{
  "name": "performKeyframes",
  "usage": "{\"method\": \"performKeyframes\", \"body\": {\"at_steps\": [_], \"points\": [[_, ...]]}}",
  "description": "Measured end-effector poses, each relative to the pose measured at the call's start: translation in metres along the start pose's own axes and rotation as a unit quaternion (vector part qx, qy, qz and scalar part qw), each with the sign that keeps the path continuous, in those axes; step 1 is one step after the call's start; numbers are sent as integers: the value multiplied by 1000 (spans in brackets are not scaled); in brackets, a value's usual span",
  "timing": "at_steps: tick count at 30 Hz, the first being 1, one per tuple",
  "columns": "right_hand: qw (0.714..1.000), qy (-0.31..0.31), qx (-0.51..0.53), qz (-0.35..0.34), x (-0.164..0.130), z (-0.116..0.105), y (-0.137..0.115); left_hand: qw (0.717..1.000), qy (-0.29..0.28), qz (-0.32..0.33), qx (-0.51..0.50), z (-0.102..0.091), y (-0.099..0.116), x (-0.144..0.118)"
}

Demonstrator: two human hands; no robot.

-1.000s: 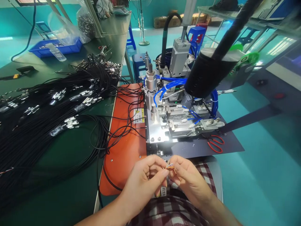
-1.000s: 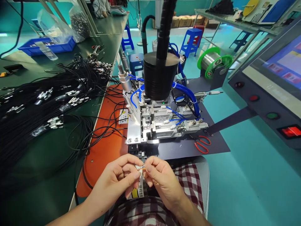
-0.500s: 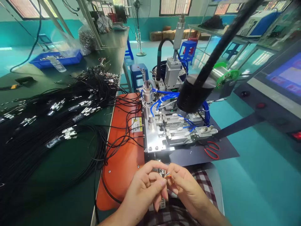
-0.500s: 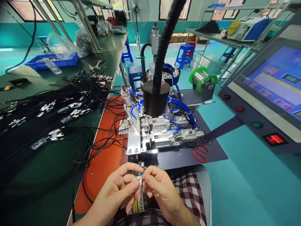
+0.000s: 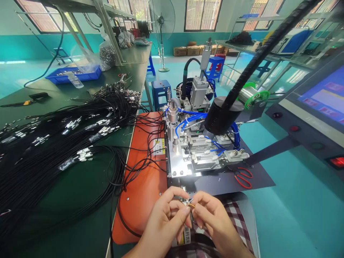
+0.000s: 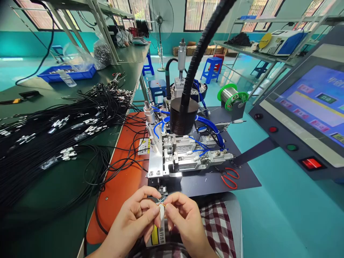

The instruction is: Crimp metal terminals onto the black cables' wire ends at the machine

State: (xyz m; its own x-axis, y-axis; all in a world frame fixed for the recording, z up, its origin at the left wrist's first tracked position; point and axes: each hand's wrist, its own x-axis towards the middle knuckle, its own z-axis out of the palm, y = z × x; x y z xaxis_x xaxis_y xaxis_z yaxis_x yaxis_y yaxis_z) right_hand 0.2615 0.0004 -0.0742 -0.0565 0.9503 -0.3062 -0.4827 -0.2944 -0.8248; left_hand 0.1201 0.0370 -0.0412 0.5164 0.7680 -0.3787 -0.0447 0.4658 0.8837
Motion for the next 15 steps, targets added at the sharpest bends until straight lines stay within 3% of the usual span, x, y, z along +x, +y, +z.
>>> {"method": "performKeyframes", "body": {"at_steps": [6,11,15], "points": [[999,26,-16,-37,1,6,2,999,-20,-2,-41,-2,-1,1],[1000,9,12,-14,6,1,11,997,-46,-18,-62,-3,-5,5],[1000,2,-23,-19,3,1,9,999,-35,7,-24,-6,-7,3]]}}
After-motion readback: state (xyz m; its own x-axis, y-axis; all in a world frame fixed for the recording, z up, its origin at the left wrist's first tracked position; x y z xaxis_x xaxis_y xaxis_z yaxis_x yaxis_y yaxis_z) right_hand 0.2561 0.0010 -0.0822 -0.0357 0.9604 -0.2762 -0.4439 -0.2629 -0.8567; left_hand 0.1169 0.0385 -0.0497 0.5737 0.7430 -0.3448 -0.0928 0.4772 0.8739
